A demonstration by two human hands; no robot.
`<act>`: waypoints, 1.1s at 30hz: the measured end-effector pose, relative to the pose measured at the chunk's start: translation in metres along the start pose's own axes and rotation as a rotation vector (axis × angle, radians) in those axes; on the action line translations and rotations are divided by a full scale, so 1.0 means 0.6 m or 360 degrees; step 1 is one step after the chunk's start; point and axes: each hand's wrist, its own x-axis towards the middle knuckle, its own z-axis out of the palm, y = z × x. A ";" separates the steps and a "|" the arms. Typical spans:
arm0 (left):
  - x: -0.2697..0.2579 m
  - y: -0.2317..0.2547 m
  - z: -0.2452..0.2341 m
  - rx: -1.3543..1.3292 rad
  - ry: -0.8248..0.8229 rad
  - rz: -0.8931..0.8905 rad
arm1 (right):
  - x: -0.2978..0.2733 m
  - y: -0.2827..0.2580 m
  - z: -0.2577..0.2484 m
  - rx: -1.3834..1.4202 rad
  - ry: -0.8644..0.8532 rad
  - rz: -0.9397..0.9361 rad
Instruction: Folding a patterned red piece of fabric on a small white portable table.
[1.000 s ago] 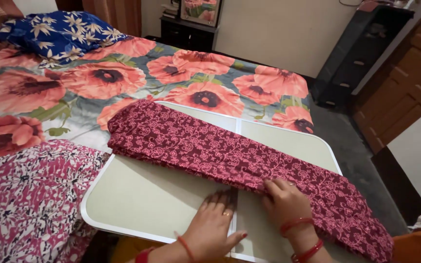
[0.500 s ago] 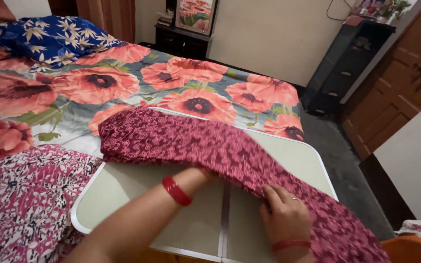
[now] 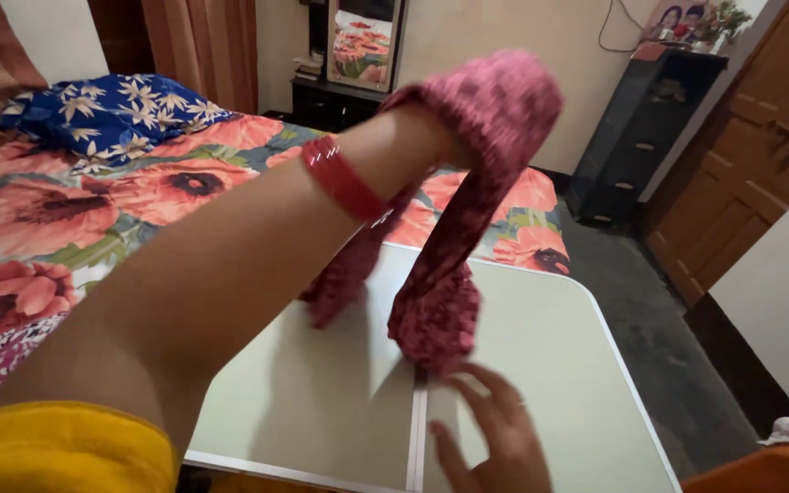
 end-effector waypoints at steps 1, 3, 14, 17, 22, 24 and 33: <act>0.018 0.026 -0.023 0.0019 -0.0007 0.0020 | -0.004 -0.004 0.009 -0.0010 0.0010 -0.0001; 0.054 0.086 -0.066 0.0051 -0.0020 0.0065 | -0.014 -0.011 0.022 0.0275 -0.0288 -0.0042; 0.193 0.272 -0.014 0.0204 -0.0117 0.0297 | 0.117 0.046 0.107 0.2013 0.0142 0.0709; 0.271 0.158 0.075 0.0272 -0.0150 0.0324 | 0.130 0.129 0.092 0.2481 0.0720 0.1142; 0.206 0.043 0.084 0.0003 -0.0046 0.0353 | 0.078 0.248 0.051 0.2832 0.1241 0.1149; 0.114 0.049 0.048 -0.0599 -0.0281 -0.0607 | 0.051 0.274 0.015 0.3448 0.1804 0.1179; 0.010 -0.131 0.147 -0.1208 -0.0090 -0.1083 | -0.111 0.214 -0.046 0.3154 0.1536 0.1398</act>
